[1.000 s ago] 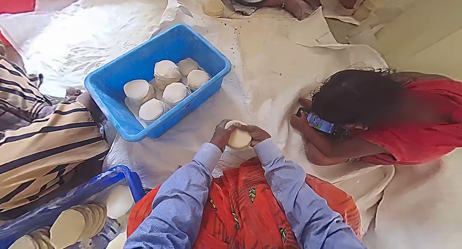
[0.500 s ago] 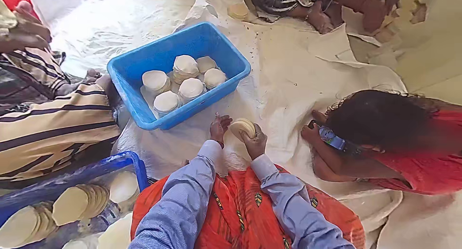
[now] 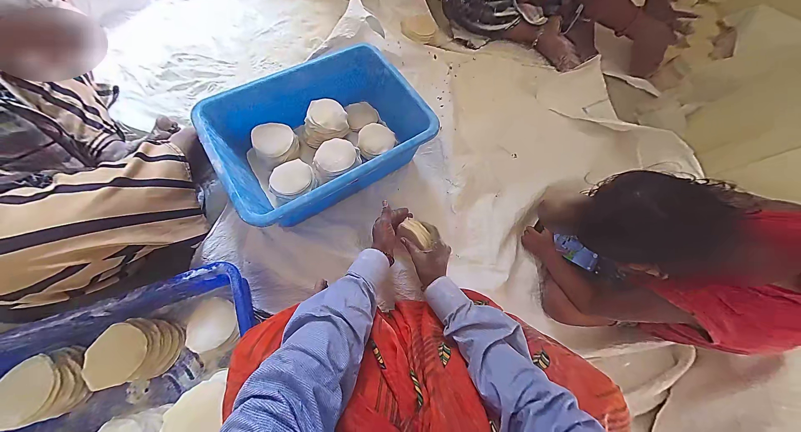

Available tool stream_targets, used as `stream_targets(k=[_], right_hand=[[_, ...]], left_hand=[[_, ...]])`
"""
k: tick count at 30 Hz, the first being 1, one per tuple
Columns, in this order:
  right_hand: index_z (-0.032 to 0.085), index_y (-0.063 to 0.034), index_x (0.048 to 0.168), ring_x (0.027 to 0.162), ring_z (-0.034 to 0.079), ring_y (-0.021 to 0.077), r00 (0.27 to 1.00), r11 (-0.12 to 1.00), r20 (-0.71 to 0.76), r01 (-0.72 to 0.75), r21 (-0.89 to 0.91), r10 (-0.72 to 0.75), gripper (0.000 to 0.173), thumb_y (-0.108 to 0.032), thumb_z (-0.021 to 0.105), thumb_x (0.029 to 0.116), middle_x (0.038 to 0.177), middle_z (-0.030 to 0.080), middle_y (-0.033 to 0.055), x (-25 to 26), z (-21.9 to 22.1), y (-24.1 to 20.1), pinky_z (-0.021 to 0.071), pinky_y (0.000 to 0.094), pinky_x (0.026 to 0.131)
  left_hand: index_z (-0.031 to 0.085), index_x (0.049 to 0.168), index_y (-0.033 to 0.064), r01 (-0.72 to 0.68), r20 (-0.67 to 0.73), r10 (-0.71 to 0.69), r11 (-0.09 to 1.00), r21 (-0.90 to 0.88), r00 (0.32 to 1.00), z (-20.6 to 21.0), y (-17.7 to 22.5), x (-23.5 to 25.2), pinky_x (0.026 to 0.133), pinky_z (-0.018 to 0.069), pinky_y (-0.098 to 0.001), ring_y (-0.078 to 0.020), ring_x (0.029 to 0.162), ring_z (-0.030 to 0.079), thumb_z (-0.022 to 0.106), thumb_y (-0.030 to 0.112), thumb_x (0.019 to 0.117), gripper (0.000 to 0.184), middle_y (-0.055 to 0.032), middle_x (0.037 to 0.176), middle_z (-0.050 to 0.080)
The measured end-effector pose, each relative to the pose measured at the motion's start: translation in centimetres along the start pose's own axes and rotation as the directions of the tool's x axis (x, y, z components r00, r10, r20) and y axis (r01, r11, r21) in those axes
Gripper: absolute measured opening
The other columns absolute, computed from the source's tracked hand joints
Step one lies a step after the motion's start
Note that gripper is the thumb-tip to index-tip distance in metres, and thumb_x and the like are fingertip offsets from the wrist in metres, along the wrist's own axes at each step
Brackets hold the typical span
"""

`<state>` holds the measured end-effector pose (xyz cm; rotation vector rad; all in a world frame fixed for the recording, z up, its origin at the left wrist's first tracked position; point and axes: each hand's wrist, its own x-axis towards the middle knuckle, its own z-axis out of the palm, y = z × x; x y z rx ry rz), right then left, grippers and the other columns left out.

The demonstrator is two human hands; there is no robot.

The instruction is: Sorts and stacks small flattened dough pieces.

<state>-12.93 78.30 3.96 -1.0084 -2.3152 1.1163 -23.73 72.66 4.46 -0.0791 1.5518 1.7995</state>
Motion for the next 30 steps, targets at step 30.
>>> stream_targets(k=[30], right_hand=[[0.069, -0.0011, 0.126, 0.109, 0.069, 0.0391, 0.997, 0.997, 0.065, -0.039, -0.064, 0.043, 0.043, -0.017, 0.08, 0.0874, 0.115, 0.073, 0.0214, 0.4, -0.5, -0.3, 0.0494, 0.0605, 0.097]], left_hand=[[0.063, 0.127, -0.004, -0.024, 0.039, 0.02, 0.992, 0.126, 0.999, 0.4, 0.6, -1.9, 0.108, 0.0425, -0.0443, -0.028, 0.125, 0.059, 0.0, 0.062, 0.1052, 0.094, -0.02, 0.131, 0.066]])
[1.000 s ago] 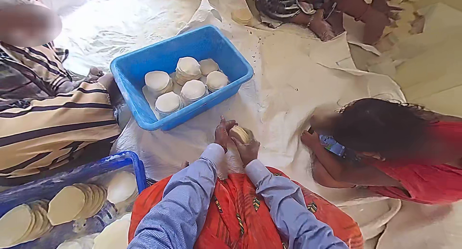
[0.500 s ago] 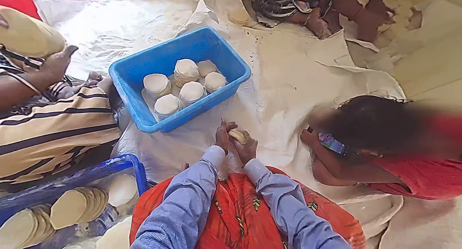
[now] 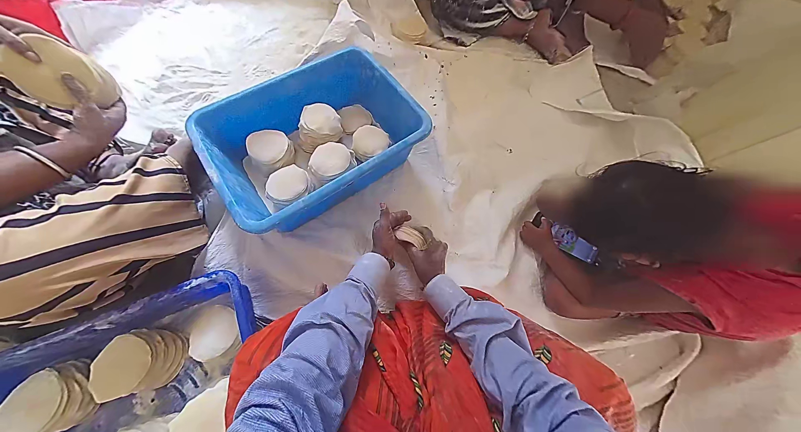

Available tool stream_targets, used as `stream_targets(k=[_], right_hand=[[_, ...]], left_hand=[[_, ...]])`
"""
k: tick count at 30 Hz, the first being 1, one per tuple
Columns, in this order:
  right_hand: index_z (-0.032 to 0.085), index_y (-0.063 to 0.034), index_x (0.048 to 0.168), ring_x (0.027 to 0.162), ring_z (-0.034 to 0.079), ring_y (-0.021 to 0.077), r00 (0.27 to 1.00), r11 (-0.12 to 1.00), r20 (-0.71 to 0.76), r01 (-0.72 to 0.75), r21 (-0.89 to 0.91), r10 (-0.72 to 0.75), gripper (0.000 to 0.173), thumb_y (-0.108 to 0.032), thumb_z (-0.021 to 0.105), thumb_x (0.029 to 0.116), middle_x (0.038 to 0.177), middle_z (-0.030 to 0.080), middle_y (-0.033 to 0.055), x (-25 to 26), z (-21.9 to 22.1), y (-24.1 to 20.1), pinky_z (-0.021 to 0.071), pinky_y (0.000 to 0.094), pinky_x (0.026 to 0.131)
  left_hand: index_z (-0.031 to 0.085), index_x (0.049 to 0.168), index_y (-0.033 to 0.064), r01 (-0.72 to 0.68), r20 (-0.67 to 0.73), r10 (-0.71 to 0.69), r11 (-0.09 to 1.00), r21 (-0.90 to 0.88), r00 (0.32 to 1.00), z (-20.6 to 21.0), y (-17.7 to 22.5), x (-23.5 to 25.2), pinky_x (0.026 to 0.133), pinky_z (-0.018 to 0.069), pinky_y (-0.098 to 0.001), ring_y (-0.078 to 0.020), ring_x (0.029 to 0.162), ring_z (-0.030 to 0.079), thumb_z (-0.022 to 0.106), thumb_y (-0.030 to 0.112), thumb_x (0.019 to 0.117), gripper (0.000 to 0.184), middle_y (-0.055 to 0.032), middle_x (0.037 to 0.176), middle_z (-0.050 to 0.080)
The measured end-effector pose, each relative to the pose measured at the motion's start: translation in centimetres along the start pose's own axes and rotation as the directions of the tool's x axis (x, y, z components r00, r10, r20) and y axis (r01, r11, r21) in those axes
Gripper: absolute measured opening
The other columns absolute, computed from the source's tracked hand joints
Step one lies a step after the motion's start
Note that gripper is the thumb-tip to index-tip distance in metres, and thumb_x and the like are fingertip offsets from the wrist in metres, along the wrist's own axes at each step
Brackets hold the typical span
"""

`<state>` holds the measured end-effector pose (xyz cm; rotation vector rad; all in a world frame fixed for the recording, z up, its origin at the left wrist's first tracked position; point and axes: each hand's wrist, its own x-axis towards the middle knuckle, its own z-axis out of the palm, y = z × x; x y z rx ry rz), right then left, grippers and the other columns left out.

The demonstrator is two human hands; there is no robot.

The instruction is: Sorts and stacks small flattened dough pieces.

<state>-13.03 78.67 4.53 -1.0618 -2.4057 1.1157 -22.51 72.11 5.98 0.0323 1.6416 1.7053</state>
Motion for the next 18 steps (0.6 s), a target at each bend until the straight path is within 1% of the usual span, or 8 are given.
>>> stream_targets(k=[2, 3, 5, 8, 10, 12, 16, 18], right_hand=[[0.071, 0.0004, 0.121, 0.101, 0.072, 0.0387, 0.993, 0.997, -0.105, 0.058, 0.053, -0.053, 0.04, -0.009, 0.079, 0.0821, 0.109, 0.074, 0.0215, -0.5, 0.5, 0.4, 0.0534, 0.0605, 0.088], [0.069, 0.0002, 0.124, 0.102, 0.072, 0.0384, 0.994, 0.996, -0.104, 0.048, 0.068, -0.041, 0.044, -0.013, 0.08, 0.0828, 0.111, 0.074, 0.0217, -0.7, 0.6, 0.5, 0.0538, 0.0602, 0.088], [0.066, -0.0005, 0.129, 0.108, 0.069, 0.0394, 1.0, 0.999, 0.0, -0.025, 0.025, 0.025, 0.05, -0.025, 0.081, 0.0879, 0.115, 0.072, 0.0225, 0.0, 0.3, 0.5, 0.051, 0.06, 0.096], [0.07, 0.0001, 0.123, 0.105, 0.07, 0.0401, 0.999, 0.999, -0.054, 0.008, 0.04, -0.005, 0.039, -0.012, 0.077, 0.0864, 0.112, 0.073, 0.0226, 0.1, 0.2, 0.3, 0.051, 0.0606, 0.093], [0.068, 0.0, 0.125, 0.105, 0.071, 0.039, 0.997, 0.998, -0.073, 0.029, 0.058, -0.025, 0.044, -0.014, 0.079, 0.0856, 0.115, 0.073, 0.0224, -0.4, 0.4, 0.4, 0.0529, 0.0602, 0.092], [0.068, -0.0005, 0.126, 0.108, 0.069, 0.0384, 1.0, 0.999, 0.0, -0.025, 0.025, 0.025, 0.046, -0.024, 0.081, 0.0885, 0.115, 0.072, 0.0216, 0.0, 0.2, 0.2, 0.0505, 0.0587, 0.097], [0.069, 0.0018, 0.122, 0.099, 0.073, 0.0369, 0.988, 0.994, -0.137, 0.082, 0.074, -0.071, 0.044, -0.019, 0.082, 0.0859, 0.109, 0.074, 0.0219, -0.5, 0.9, 0.6, 0.0555, 0.0562, 0.088], [0.065, -0.0008, 0.132, 0.11, 0.069, 0.0384, 0.999, 0.999, -0.041, 0.0, 0.046, 0.002, 0.05, -0.023, 0.08, 0.0894, 0.119, 0.071, 0.0219, -0.4, 0.7, 0.6, 0.0515, 0.0583, 0.097]], left_hand=[[0.061, 0.133, -0.0018, -0.006, 0.002, 0.006, 1.0, -0.003, 1.0, -0.6, -0.5, 0.3, 0.111, 0.0398, -0.0431, -0.0274, 0.13, 0.055, -0.001, 0.064, 0.1041, 0.095, -0.0179, 0.137, 0.063], [0.061, 0.133, -0.0002, 0.006, 0.012, -0.006, 1.0, 0.006, 1.0, -0.8, -1.1, 0.4, 0.109, 0.0417, -0.043, -0.0275, 0.128, 0.057, -0.002, 0.066, 0.1027, 0.097, -0.0173, 0.135, 0.064], [0.062, 0.132, 0.0002, 0.024, 0.032, -0.024, 1.0, 0.016, 0.999, -0.3, -1.0, 0.2, 0.106, 0.0443, -0.0452, -0.0289, 0.124, 0.059, -0.002, 0.068, 0.1017, 0.098, -0.0184, 0.133, 0.065], [0.057, 0.137, -0.0037, -0.012, 0.015, 0.012, 1.0, -0.007, 1.0, -0.3, -0.2, 0.0, 0.113, 0.0383, -0.0442, -0.0287, 0.134, 0.053, 0.002, 0.063, 0.1049, 0.093, -0.0198, 0.141, 0.06], [0.057, 0.136, -0.0034, -0.01, 0.015, 0.01, 1.0, 0.0, 1.0, -0.5, -0.4, -0.2, 0.111, 0.0407, -0.0425, -0.0272, 0.132, 0.055, 0.001, 0.064, 0.1047, 0.093, -0.0188, 0.14, 0.061], [0.06, 0.132, -0.0044, -0.008, 0.018, 0.008, 1.0, 0.013, 1.0, 0.1, -0.3, -0.2, 0.107, 0.0434, -0.0426, -0.0277, 0.126, 0.058, 0.001, 0.062, 0.1053, 0.093, -0.0205, 0.134, 0.064], [0.058, 0.135, -0.0033, -0.024, 0.012, 0.024, 1.0, -0.002, 1.0, -0.3, -0.4, 0.0, 0.11, 0.0417, -0.0421, -0.027, 0.129, 0.057, 0.001, 0.062, 0.1053, 0.092, -0.0196, 0.137, 0.062], [0.062, 0.131, -0.0009, 0.0, 0.012, 0.0, 1.0, 0.02, 1.0, 0.1, -0.4, -0.4, 0.104, 0.0452, -0.0438, -0.0271, 0.122, 0.06, 0.0, 0.065, 0.1038, 0.094, -0.0185, 0.132, 0.065]])
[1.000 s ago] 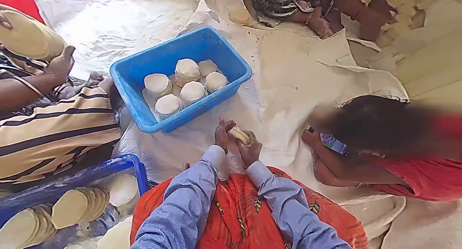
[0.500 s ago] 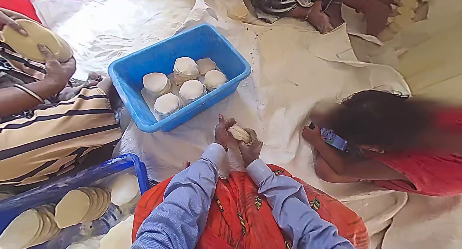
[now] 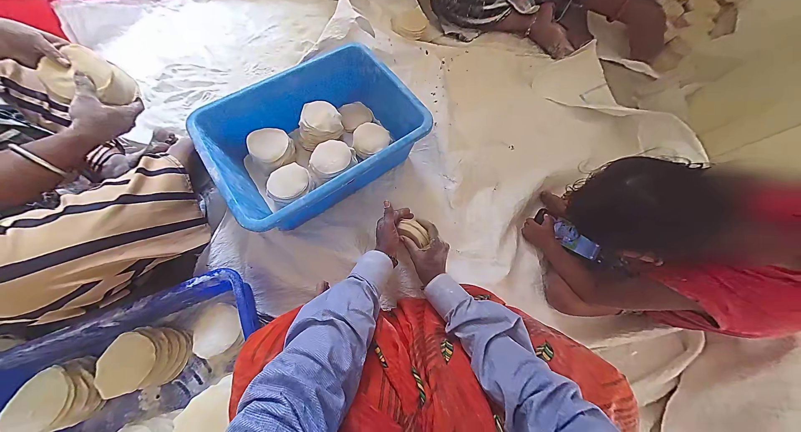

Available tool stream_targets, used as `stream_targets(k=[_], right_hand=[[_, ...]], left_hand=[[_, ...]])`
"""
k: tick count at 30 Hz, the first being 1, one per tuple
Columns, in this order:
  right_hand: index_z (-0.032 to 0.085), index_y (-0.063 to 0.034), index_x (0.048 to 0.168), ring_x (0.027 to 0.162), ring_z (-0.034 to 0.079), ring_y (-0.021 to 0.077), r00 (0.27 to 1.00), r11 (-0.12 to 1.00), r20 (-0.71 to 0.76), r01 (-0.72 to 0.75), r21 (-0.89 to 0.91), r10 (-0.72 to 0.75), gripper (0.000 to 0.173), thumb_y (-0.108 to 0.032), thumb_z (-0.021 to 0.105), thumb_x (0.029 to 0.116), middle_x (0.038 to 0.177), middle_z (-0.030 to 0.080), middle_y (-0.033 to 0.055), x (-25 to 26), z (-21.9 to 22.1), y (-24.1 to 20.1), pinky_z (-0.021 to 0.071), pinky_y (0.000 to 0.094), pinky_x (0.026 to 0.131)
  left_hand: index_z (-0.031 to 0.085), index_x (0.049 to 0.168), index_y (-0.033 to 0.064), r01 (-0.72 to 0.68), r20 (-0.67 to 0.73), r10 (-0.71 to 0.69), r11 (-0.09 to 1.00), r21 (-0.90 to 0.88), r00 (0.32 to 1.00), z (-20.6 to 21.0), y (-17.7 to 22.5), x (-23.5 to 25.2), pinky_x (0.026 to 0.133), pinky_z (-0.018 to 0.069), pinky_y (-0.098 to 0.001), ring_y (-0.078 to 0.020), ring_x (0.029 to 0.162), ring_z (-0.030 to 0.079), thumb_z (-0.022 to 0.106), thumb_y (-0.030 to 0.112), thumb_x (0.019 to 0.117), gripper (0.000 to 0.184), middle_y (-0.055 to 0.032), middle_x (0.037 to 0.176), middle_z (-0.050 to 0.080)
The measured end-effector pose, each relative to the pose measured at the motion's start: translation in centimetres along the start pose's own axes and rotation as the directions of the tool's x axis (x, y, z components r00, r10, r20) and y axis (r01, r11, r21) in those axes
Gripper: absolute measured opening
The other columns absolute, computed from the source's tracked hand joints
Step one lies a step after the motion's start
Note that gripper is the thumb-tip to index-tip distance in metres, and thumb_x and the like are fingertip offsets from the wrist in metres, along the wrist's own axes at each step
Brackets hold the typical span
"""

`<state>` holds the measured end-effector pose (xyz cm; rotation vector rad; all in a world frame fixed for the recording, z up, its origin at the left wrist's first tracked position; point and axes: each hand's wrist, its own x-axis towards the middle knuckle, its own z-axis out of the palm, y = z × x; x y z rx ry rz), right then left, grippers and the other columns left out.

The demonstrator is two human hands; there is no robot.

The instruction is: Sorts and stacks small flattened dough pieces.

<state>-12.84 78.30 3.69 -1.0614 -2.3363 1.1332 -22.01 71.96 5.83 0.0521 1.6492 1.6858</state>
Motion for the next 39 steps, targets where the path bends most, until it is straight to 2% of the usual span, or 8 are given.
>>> stream_targets(k=[11, 15, 18, 20, 25, 29, 32, 39], right_hand=[[0.067, 0.0025, 0.127, 0.105, 0.07, 0.0394, 0.999, 0.999, -0.047, 0.026, 0.041, -0.024, 0.039, -0.013, 0.072, 0.0915, 0.114, 0.072, 0.0244, -0.3, 0.3, 0.2, 0.0523, 0.0579, 0.094], [0.067, 0.0007, 0.128, 0.11, 0.069, 0.0387, 1.0, 1.0, 0.018, 0.014, 0.013, -0.014, 0.041, -0.02, 0.075, 0.0936, 0.118, 0.072, 0.0226, 0.2, -0.3, -0.1, 0.0502, 0.0592, 0.098], [0.067, 0.0024, 0.125, 0.101, 0.071, 0.0381, 0.991, 0.992, -0.105, 0.097, 0.087, -0.087, 0.042, -0.02, 0.077, 0.0906, 0.111, 0.073, 0.0232, -0.2, 0.3, 0.6, 0.054, 0.0588, 0.089], [0.063, -0.0003, 0.133, 0.109, 0.069, 0.0382, 0.999, 0.998, -0.021, 0.035, 0.052, -0.034, 0.052, -0.024, 0.079, 0.0899, 0.119, 0.071, 0.0223, -0.1, 0.1, 0.5, 0.0519, 0.0592, 0.096], [0.068, 0.0003, 0.122, 0.098, 0.073, 0.0331, 0.986, 0.987, -0.118, 0.129, 0.099, -0.117, 0.042, -0.016, 0.08, 0.085, 0.109, 0.074, 0.0195, -0.4, 0.7, 1.0, 0.0568, 0.054, 0.087], [0.068, -0.0004, 0.127, 0.11, 0.069, 0.0388, 0.999, 1.0, 0.026, -0.022, 0.014, 0.022, 0.045, -0.023, 0.079, 0.0894, 0.115, 0.073, 0.0226, 0.3, -0.2, 0.0, 0.0487, 0.0599, 0.099], [0.069, 0.0021, 0.122, 0.101, 0.073, 0.0359, 0.99, 0.991, -0.107, 0.102, 0.083, -0.093, 0.047, -0.021, 0.083, 0.0844, 0.11, 0.074, 0.0216, -0.2, 0.5, 0.9, 0.0553, 0.0568, 0.09], [0.068, 0.0007, 0.124, 0.102, 0.073, 0.0337, 0.98, 0.98, -0.13, 0.164, 0.11, -0.15, 0.042, -0.018, 0.08, 0.0871, 0.113, 0.074, 0.0197, -0.2, 0.9, 1.8, 0.0565, 0.0545, 0.09]], left_hand=[[0.061, 0.129, -0.0052, -0.057, 0.002, 0.057, 0.997, -0.045, 0.998, 0.2, 0.0, 0.8, 0.107, 0.043, -0.0422, -0.0264, 0.123, 0.059, 0.002, 0.054, 0.1084, 0.087, -0.0203, 0.13, 0.066], [0.061, 0.133, -0.0012, 0.002, 0.036, -0.002, 1.0, -0.007, 0.999, 0.5, 0.4, -0.1, 0.105, 0.0433, -0.0441, -0.0281, 0.124, 0.058, 0.0, 0.062, 0.1048, 0.093, -0.0191, 0.133, 0.065], [0.06, 0.13, -0.005, -0.04, 0.005, 0.041, 0.998, -0.05, 0.999, 0.1, 0.2, 0.5, 0.107, 0.0427, -0.0431, -0.0272, 0.125, 0.058, 0.001, 0.055, 0.1079, 0.087, -0.0207, 0.132, 0.065], [0.063, 0.125, -0.0057, -0.061, -0.001, 0.061, 0.996, -0.063, 0.998, 0.4, -0.1, 0.8, 0.104, 0.045, -0.0435, -0.0268, 0.119, 0.061, 0.002, 0.052, 0.109, 0.086, -0.0213, 0.125, 0.067], [0.061, 0.134, 0.0014, -0.007, -0.018, 0.006, 1.0, -0.023, 1.0, -0.2, 0.0, 0.0, 0.106, 0.043, -0.0433, -0.0264, 0.126, 0.058, 0.002, 0.066, 0.1036, 0.093, -0.0158, 0.135, 0.065], [0.063, 0.127, -0.0024, 0.002, -0.012, -0.002, 1.0, -0.018, 1.0, 0.4, 0.5, 0.1, 0.1, 0.0455, -0.0422, -0.0253, 0.12, 0.06, 0.0, 0.062, 0.1054, 0.093, -0.0184, 0.13, 0.066], [0.062, 0.131, -0.0009, -0.015, -0.008, 0.015, 1.0, -0.005, 1.0, -0.2, -0.1, 0.1, 0.106, 0.0439, -0.0425, -0.0264, 0.124, 0.059, 0.0, 0.065, 0.1038, 0.094, -0.0176, 0.133, 0.065], [0.064, 0.126, -0.0056, -0.08, 0.006, 0.08, 0.997, -0.023, 0.997, 0.3, -0.1, 0.7, 0.108, 0.0421, -0.0434, -0.0278, 0.126, 0.059, 0.0, 0.055, 0.1076, 0.09, -0.0206, 0.129, 0.067]])
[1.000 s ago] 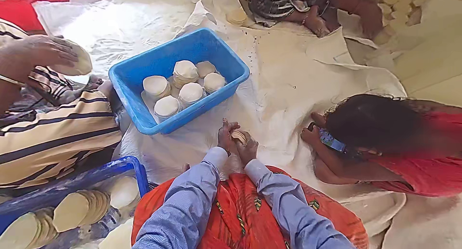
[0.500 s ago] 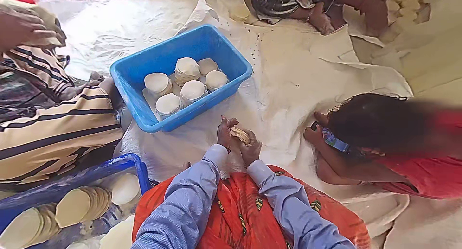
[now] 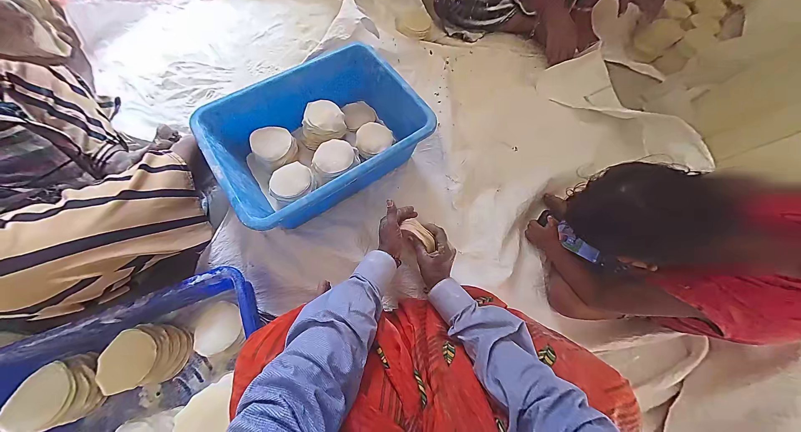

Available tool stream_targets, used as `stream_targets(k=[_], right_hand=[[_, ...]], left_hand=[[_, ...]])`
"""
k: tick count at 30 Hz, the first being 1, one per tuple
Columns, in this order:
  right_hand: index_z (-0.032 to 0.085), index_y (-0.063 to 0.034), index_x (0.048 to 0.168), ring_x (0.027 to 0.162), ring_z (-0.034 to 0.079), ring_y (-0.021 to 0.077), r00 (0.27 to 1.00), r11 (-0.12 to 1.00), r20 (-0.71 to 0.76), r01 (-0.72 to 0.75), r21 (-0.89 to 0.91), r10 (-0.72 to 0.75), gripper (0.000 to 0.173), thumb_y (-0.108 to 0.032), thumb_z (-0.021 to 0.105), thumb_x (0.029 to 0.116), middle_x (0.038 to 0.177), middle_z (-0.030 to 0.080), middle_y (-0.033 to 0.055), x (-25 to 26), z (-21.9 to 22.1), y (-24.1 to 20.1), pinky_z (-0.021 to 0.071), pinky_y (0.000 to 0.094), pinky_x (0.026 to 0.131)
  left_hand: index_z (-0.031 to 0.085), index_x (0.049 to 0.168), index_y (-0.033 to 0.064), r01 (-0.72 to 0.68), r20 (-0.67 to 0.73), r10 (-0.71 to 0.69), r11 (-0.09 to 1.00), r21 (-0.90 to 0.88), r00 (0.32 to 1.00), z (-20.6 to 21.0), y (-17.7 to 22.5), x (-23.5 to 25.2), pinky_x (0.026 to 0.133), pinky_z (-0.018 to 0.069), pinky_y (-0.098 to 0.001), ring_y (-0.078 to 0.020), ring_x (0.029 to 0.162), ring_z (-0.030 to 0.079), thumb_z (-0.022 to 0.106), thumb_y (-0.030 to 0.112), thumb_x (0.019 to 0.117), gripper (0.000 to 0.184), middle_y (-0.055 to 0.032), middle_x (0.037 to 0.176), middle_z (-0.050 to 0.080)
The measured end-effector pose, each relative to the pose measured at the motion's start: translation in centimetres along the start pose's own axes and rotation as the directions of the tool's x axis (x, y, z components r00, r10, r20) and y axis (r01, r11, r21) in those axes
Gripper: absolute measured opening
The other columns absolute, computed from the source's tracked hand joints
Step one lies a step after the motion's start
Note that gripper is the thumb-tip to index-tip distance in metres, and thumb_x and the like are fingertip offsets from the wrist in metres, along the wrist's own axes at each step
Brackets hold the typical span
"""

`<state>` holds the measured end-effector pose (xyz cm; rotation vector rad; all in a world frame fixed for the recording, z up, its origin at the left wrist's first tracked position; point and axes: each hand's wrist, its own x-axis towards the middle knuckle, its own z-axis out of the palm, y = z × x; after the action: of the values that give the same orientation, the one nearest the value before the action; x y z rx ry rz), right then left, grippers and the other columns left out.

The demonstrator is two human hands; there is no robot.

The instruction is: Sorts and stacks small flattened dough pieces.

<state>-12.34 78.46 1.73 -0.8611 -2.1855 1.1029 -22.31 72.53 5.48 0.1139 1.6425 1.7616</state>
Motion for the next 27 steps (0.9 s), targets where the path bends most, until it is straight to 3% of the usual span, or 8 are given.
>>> stream_targets(k=[4, 7, 10, 13, 15, 19, 24, 27], right_hand=[[0.069, -0.0024, 0.128, 0.106, 0.071, 0.0387, 0.98, 0.986, 0.15, -0.111, -0.122, 0.128, 0.04, -0.023, 0.074, 0.0946, 0.113, 0.074, 0.0213, 1.0, -0.5, -1.1, 0.0508, 0.0599, 0.095], [0.071, 0.0004, 0.118, 0.096, 0.071, 0.0279, 0.987, 0.98, 0.094, -0.142, 0.137, 0.13, 0.036, -0.019, 0.078, 0.0883, 0.103, 0.074, 0.0178, 1.3, -1.9, -3.3, 0.0551, 0.0504, 0.088], [0.07, 0.0005, 0.115, 0.085, 0.071, 0.0128, 0.951, 0.799, 0.182, -0.309, 0.516, 0.251, 0.03, -0.011, 0.078, 0.0876, 0.095, 0.074, 0.009, 2.9, -4.4, -6.8, 0.0609, 0.033, 0.079], [0.066, 0.0023, 0.115, 0.077, 0.07, 0.017, 0.828, 0.539, 0.339, -0.552, 0.636, 0.448, 0.02, -0.011, 0.066, 0.0999, 0.091, 0.072, 0.0117, 4.5, -6.5, -8.0, 0.0607, 0.0348, 0.071], [0.065, 0.0017, 0.118, 0.08, 0.068, 0.0199, 0.774, 0.497, 0.368, -0.619, 0.608, 0.515, 0.024, -0.017, 0.061, 0.1035, 0.095, 0.07, 0.0136, 4.9, -7.5, -8.3, 0.06, 0.0377, 0.072], [0.059, 0.0005, 0.13, 0.094, 0.066, 0.0283, 0.78, 0.669, 0.328, -0.625, 0.402, 0.532, 0.035, -0.027, 0.049, 0.1105, 0.112, 0.065, 0.0218, 3.7, -8.6, -10.4, 0.0573, 0.0455, 0.079], [0.033, 0.0027, 0.156, 0.134, 0.053, 0.0425, 0.824, 0.924, 0.448, -0.382, -0.01, 0.346, 0.064, -0.043, 0.039, 0.1114, 0.149, 0.049, 0.0312, 2.6, -9.9, -13.2, 0.0421, 0.0575, 0.112], [0.017, -0.0079, 0.164, 0.114, 0.066, 0.0433, 0.825, 0.953, 0.482, -0.293, -0.078, 0.293, 0.076, -0.055, 0.038, 0.1084, 0.144, 0.053, 0.0308, 1.4, -11.8, -15.3, 0.0558, 0.058, 0.092]], left_hand=[[0.06, 0.13, -0.0094, -0.072, -0.012, 0.073, 0.997, 0.037, 0.997, -0.4, 0.6, 0.6, 0.112, 0.039, -0.0441, -0.0295, 0.131, 0.056, 0.001, 0.048, 0.1099, 0.084, -0.0235, 0.134, 0.063], [0.059, 0.129, -0.0114, -0.069, -0.087, 0.062, 0.995, -0.075, 0.994, -2.5, 0.9, 2.0, 0.113, 0.0396, -0.0422, -0.0284, 0.129, 0.057, 0.002, 0.049, 0.1097, 0.085, -0.0239, 0.131, 0.065], [0.048, 0.142, 0.0004, 0.148, 0.025, -0.151, 0.904, -0.402, 0.988, -2.4, 1.4, 1.1, 0.102, 0.0487, -0.0466, -0.0266, 0.122, 0.059, 0.009, 0.061, 0.1068, 0.081, -0.0179, 0.134, 0.061], [0.045, 0.149, 0.0121, 0.325, 0.226, -0.235, 0.724, -0.609, 0.946, -0.3, 2.0, -1.5, 0.1, 0.0504, -0.0558, -0.0315, 0.126, 0.058, 0.015, 0.077, 0.098, 0.088, -0.0161, 0.139, 0.059], [0.044, 0.149, 0.0101, 0.322, 0.237, -0.22, 0.703, -0.634, 0.946, 0.8, 2.9, -3.2, 0.099, 0.0512, -0.0576, -0.0347, 0.125, 0.059, 0.015, 0.077, 0.098, 0.089, -0.0189, 0.138, 0.059], [0.046, 0.144, 0.0063, 0.205, 0.123, -0.164, 0.775, -0.598, 0.979, 1.2, 4.8, -6.2, 0.097, 0.0519, -0.0567, -0.0336, 0.121, 0.06, 0.025, 0.061, 0.1067, 0.069, -0.0191, 0.133, 0.06], [0.052, 0.137, 0.0019, 0.089, 0.101, -0.048, 0.893, -0.442, 0.994, 1.0, 6.6, -9.0, 0.09, 0.0563, -0.0459, -0.0271, 0.105, 0.066, 0.046, 0.03, 0.1092, 0.04, -0.0181, 0.12, 0.065], [0.051, 0.135, -0.0007, 0.132, 0.076, -0.109, 0.863, -0.487, 0.991, 0.6, 7.7, -10.6, 0.086, 0.0579, -0.0471, -0.0289, 0.1, 0.068, 0.05, 0.017, 0.107, 0.033, -0.0202, 0.115, 0.065]])
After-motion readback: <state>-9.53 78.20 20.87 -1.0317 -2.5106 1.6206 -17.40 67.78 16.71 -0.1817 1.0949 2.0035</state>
